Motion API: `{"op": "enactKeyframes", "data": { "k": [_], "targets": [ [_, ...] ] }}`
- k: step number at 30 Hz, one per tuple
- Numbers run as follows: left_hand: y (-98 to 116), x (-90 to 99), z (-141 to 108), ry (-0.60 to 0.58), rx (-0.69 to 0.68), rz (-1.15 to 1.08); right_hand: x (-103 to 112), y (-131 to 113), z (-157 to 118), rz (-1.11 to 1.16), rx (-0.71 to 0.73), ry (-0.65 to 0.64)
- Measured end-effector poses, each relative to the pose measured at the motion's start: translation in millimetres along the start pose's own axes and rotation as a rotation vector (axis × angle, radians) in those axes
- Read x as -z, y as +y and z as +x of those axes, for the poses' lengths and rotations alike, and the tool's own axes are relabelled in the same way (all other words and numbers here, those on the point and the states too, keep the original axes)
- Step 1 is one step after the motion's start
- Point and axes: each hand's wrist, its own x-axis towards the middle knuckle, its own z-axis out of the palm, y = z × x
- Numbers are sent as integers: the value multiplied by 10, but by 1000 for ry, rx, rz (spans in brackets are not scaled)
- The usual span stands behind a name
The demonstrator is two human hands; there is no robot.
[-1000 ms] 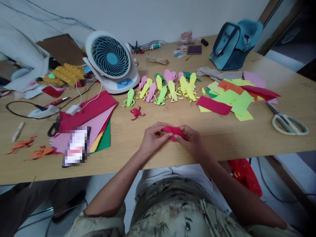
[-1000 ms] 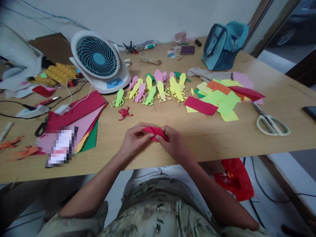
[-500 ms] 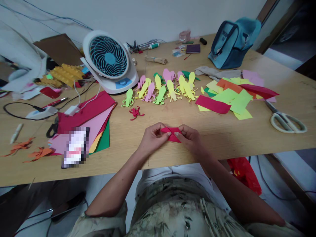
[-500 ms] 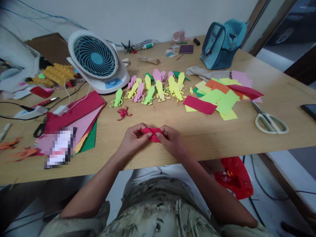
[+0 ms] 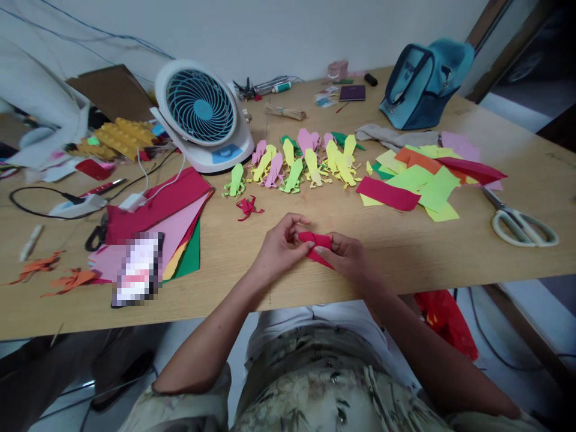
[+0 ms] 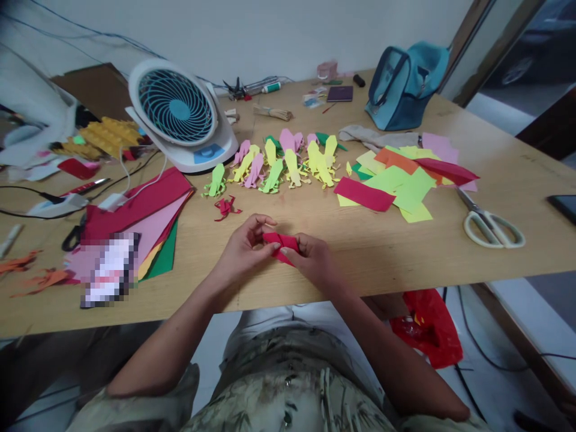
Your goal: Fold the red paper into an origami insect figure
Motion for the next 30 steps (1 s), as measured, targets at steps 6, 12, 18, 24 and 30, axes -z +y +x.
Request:
{"op": "enactKeyframes", "data": {
  "k": [6,12,18,24,30],
  "targets": [
    [82,-14,17,-4,-6,60,11,-20,11,43,-19,-10],
    [132,-47,2,4,-14,29,28,-40,24,11,7,-7],
    [183,-78,-20,34,-48,80,3,-37,24,16,52,14],
    [226,-156,-80,112,-98,187,7,15,-11,-3,131,9],
    [262,-229,-131,154,-124,178,9,-65,-49,-8,205,1]
  ]
}}
